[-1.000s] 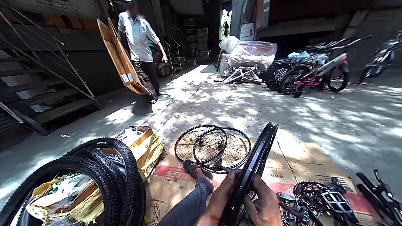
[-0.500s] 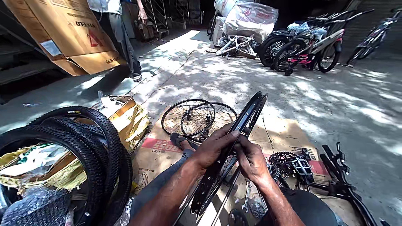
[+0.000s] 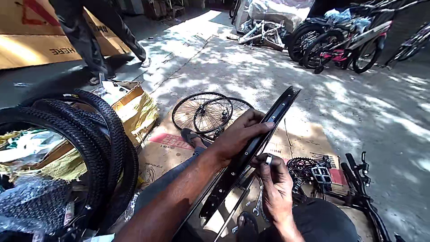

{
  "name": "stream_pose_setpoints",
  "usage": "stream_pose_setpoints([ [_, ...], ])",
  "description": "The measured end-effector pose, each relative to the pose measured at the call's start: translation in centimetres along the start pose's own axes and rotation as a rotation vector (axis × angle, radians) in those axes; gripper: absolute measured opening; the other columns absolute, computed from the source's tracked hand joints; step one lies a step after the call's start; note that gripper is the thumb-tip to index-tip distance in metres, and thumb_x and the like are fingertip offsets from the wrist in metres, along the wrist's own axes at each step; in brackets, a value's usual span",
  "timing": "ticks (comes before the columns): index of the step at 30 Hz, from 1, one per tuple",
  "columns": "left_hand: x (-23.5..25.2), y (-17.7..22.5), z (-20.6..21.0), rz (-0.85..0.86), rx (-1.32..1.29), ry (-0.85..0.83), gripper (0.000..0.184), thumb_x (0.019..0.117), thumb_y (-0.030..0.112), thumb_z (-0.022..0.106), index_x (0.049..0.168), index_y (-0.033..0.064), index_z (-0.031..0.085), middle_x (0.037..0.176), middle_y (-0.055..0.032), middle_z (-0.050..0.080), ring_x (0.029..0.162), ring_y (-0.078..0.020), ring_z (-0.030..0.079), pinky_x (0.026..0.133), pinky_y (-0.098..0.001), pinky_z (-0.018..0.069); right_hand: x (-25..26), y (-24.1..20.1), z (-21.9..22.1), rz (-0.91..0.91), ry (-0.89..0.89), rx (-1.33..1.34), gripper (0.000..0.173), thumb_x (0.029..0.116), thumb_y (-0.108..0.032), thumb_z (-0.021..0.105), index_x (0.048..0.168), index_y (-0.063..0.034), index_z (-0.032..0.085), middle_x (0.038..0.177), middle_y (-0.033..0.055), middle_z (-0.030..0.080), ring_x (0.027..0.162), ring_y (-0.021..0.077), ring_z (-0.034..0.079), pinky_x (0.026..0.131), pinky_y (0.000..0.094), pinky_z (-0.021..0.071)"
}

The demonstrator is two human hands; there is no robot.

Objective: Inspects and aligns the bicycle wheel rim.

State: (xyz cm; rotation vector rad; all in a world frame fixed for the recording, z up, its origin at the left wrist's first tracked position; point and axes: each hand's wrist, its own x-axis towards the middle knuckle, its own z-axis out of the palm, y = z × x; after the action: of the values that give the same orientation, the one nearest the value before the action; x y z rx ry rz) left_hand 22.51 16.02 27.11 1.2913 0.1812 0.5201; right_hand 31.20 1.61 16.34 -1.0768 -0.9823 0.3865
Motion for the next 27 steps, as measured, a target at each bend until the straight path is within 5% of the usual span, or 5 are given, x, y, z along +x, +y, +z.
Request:
stream_pose_setpoints([
  [5, 0.4, -1.5, -0.2, 0.107, -0.072, -0.157, 0.042, 0.1053, 0.018, 0.041, 0.143, 0.0011, 0.046, 0.132, -0.0151, 0.063, 0.107, -0.0129, 0.063, 0.085, -0.0265, 0.0528, -5.7, 3.9, -2.4, 0.303, -0.162, -0.617, 0.043, 0.1056, -0.041, 0.044, 0.096, -0.0105, 0.071, 0.095, 0.0027, 0.068, 0.091, 0.0145, 0.066, 0.082, 0.0379, 0.0559],
  [9, -5.0, -6.1, -3.6, 0.162, -0.271, -0.315, 0.05, 0.0879, 0.038, 0.073, 0.123, 0.0047, 0.061, 0.116, -0.0095, 0.067, 0.101, -0.0133, 0.065, 0.085, -0.03, 0.0554, -11.3, 6.3, -1.6, 0.167, -0.792, -0.888, 0.042, 0.1021, -0.049, 0.052, 0.1, -0.0158, 0.077, 0.105, 0.0069, 0.072, 0.109, 0.0242, 0.068, 0.115, 0.0576, 0.0383],
  [12, -11.9, -10.7, -7.1, -0.11, -0.192, -0.127, 0.041, 0.0988, 0.056, 0.056, 0.089, 0.0191, 0.07, 0.08, 0.0079, 0.067, 0.073, -0.0007, 0.063, 0.067, -0.0207, 0.0541, -13.3, 7.8, -0.4, 0.076, -1.021, -0.898, 0.036, 0.1004, -0.045, 0.056, 0.099, -0.0155, 0.077, 0.101, 0.0076, 0.073, 0.105, 0.0253, 0.069, 0.117, 0.0556, 0.0356],
  [16, -16.5, -15.0, -7.6, -0.605, 0.494, 0.186, 0.023, 0.1013, 0.027, 0.056, 0.094, 0.0074, 0.067, 0.08, -0.0056, 0.063, 0.074, -0.0159, 0.062, 0.072, -0.0406, 0.0531, -13.4, 8.4, 0.2, 0.08, -1.031, -0.89, 0.036, 0.0998, -0.047, 0.054, 0.097, -0.0186, 0.077, 0.096, 0.0052, 0.072, 0.099, 0.0232, 0.068, 0.106, 0.0485, 0.0433],
  [27, -20.9, -15.5, -9.0, -0.494, 0.355, 0.388, 0.017, 0.0996, 0.026, 0.065, 0.098, 0.0101, 0.069, 0.076, -0.0013, 0.065, 0.067, -0.0111, 0.06, 0.066, -0.0288, 0.0509, -13.8, 9.0, 0.3, 0.056, -1.007, -0.897, 0.036, 0.0994, -0.048, 0.054, 0.095, -0.0211, 0.078, 0.089, 0.0033, 0.071, 0.093, 0.0219, 0.067, 0.101, 0.0478, 0.0442],
])
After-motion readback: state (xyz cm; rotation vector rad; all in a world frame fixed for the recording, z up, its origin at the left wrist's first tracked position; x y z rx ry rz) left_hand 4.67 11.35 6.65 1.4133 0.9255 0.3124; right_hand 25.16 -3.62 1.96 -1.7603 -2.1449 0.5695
